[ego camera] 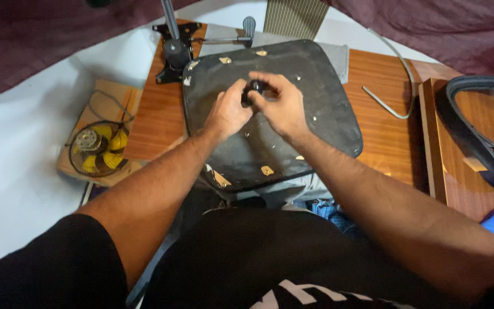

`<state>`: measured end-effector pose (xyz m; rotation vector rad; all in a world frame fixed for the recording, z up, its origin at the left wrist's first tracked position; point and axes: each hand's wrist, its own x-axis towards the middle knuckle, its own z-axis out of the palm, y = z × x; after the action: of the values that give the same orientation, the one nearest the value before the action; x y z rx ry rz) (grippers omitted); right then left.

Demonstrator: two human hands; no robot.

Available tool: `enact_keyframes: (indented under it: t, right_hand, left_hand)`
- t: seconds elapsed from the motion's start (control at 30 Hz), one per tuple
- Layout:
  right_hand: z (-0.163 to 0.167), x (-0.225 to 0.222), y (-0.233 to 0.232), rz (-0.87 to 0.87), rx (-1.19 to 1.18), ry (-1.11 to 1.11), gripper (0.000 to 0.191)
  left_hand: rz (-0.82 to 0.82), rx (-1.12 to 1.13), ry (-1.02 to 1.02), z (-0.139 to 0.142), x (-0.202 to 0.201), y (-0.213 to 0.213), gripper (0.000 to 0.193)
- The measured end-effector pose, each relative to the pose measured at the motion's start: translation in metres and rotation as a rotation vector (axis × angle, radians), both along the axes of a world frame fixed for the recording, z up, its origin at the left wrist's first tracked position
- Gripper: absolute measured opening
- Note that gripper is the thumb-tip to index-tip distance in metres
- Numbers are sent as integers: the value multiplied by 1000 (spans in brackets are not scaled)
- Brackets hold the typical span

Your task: The person sits at a desk with an office chair seat turned upside down. They use a screwdriver on the seat underside, then grip a small black cylindrical part and repeatedly twist and pull at it, working to remove it from the chair seat.

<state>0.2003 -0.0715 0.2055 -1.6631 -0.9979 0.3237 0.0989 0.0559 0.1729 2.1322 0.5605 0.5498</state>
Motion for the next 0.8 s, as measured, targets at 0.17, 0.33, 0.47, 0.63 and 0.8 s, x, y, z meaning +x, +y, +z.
enact_keyframes:
  t: [0.17, 0.33, 0.47, 0.63, 0.8]
  right_hand:
    - [-7, 13, -3, 131, 68, 62, 41]
    - [-16, 18, 1, 70, 11, -21, 33]
    - [-14, 24, 5, 171, 74, 143, 38]
    - [-11, 19, -7, 214, 41, 135, 37]
    - [-10, 11, -7, 92, 24, -103, 34]
  left_hand:
    - [-63, -51, -59, -15, 9, 9, 29]
    - [-13, -33, 28, -25, 11, 14, 49]
    - [-185, -157, -102, -30, 16, 22, 40]
    - [-145, -89, -178, -36, 14, 18, 36]
    - [17, -18, -136, -33, 4, 4, 38]
